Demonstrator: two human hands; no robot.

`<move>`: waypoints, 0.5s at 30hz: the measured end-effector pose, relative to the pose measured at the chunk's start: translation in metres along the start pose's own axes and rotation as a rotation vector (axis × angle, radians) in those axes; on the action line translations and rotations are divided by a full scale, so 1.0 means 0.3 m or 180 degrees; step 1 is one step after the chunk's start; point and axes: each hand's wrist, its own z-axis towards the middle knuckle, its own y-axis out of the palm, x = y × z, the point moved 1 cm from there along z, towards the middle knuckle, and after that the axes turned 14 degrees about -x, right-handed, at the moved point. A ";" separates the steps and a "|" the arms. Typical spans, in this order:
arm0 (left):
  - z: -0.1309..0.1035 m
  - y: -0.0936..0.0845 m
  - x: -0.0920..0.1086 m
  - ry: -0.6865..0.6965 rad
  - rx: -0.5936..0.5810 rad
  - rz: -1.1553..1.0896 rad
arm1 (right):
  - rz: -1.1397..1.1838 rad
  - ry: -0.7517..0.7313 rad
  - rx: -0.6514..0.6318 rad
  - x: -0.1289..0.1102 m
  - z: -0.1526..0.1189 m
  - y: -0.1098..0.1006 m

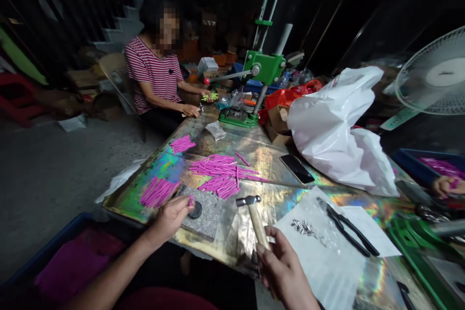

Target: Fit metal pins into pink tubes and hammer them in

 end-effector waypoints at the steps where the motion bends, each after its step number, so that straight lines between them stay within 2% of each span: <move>1: 0.000 -0.001 0.003 -0.0004 0.0000 0.0017 | 0.0032 -0.0134 -0.0005 -0.019 -0.005 0.029; 4: 0.001 -0.005 0.011 -0.0034 0.0039 0.0041 | -0.0293 -0.0466 0.0154 -0.071 -0.007 0.092; 6: 0.000 -0.008 0.014 -0.0041 0.0062 0.0054 | -0.1033 -0.0779 0.0138 -0.115 -0.003 0.117; 9: -0.001 -0.012 0.019 -0.0053 0.0044 0.0053 | -0.2351 -0.1377 -0.0249 -0.212 -0.003 0.139; 12: 0.000 -0.013 0.024 -0.0031 0.0058 -0.0024 | -0.3182 -0.1836 -0.0532 -0.317 -0.024 0.146; 15: 0.000 -0.011 0.025 0.0032 0.0070 -0.0121 | -0.3485 -0.2383 -0.0167 -0.375 -0.048 0.143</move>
